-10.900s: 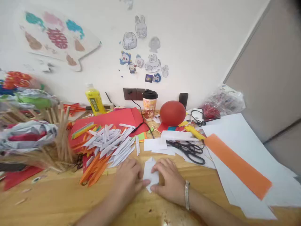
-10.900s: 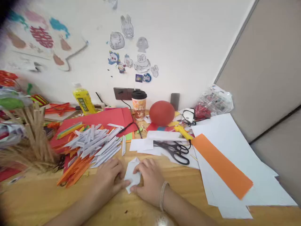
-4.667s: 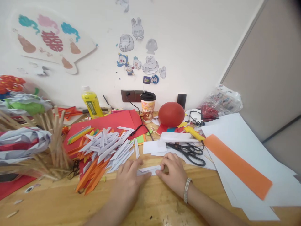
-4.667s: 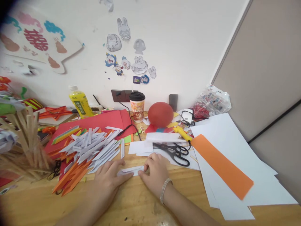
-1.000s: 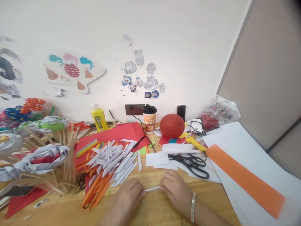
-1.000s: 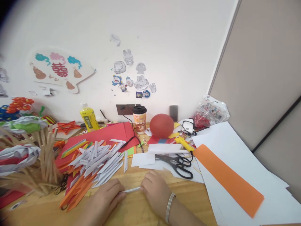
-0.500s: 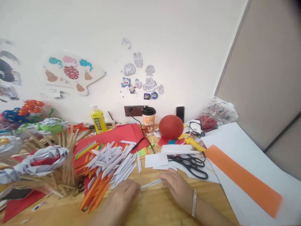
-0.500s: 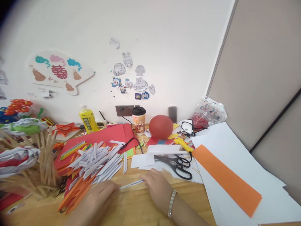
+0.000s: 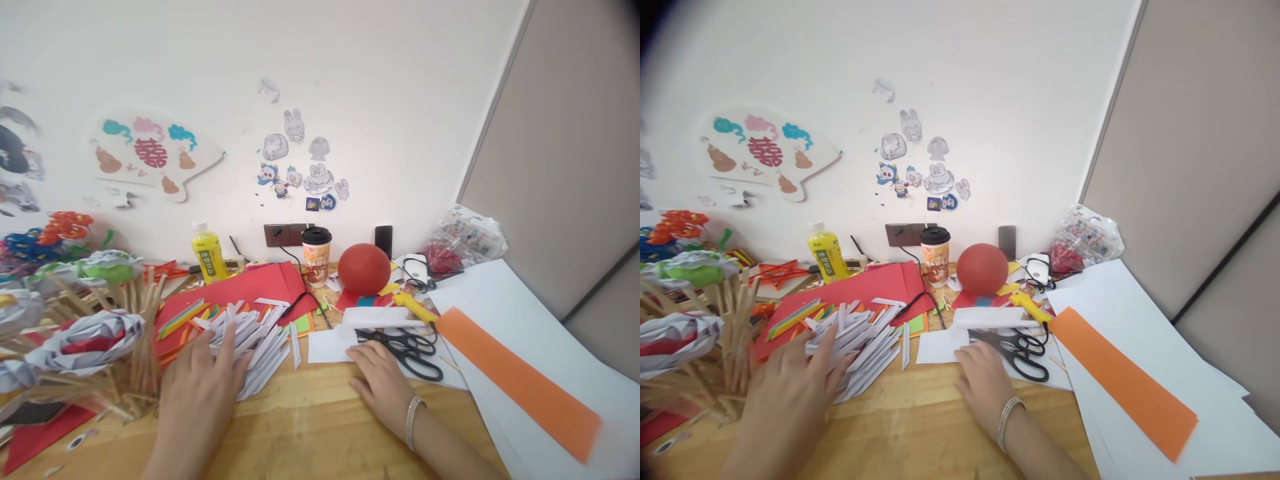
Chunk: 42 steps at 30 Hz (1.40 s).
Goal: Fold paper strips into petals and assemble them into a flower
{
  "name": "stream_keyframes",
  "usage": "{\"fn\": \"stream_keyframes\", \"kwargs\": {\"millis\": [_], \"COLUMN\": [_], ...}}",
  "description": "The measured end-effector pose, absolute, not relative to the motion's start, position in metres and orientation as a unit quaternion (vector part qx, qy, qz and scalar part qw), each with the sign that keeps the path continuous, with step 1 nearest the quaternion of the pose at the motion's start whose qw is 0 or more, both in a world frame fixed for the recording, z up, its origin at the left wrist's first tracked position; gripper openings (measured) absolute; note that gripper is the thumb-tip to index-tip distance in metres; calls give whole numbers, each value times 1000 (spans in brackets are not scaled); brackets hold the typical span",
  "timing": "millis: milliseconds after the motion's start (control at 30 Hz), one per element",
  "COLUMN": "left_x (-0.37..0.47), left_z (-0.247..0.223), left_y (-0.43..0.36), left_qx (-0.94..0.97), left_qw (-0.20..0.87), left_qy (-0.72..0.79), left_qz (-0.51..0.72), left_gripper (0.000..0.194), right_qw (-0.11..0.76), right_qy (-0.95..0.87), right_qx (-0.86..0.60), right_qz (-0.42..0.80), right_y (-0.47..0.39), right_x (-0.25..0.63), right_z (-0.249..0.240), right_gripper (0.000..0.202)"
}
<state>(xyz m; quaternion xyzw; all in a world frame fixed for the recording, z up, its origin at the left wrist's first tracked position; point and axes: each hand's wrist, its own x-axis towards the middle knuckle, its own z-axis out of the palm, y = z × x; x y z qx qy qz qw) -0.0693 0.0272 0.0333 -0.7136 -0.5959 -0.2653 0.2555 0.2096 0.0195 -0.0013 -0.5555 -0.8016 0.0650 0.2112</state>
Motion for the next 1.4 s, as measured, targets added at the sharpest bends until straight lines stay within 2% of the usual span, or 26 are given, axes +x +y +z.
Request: {"fn": "stream_keyframes", "kwargs": {"millis": [100, 200, 333, 467, 600, 800, 900, 1000, 1167, 1400], "left_x": [-61, -48, -32, -26, -22, -14, -16, -18, -5, 11], "left_z": [24, 15, 4, -5, 2, 17, 13, 6, 1, 0], "left_y": [24, 18, 10, 7, 2, -6, -6, -6, -12, -19], "left_qx": [-754, -824, -889, -907, -913, -916, -910, -898, -885, -943], "left_qw": [311, 294, 251, 212, 175, 171, 173, 186, 237, 202], "left_qy": [-522, -398, -300, -286, -279, -267, -283, -294, -206, -187], "left_qz": [-249, -277, -239, -228, -239, -246, -249, -270, -345, -185], "left_gripper": [35, 27, 25, 26, 33, 45, 45, 42, 32, 23], "right_qw": [220, 228, 219, 237, 242, 240, 238, 232, 267, 285], "right_qy": [-803, -807, -837, -881, -902, -905, -908, -904, -874, -840], "right_qx": [-551, -542, -499, -410, -357, -350, -345, -357, -402, -439], "right_qz": [55, 51, 53, 14, -22, -16, 15, 35, 60, 142], "right_y": [20, 21, 20, 13, 6, 3, 3, 1, -1, 10], "right_x": [209, 210, 209, 205, 203, 203, 203, 202, 198, 198], "right_z": [1, -2, -4, -1, 0, -4, -4, -2, -2, -4], "right_gripper": [37, 43, 29, 14, 28, 21, 29, 23, 21, 9]}}
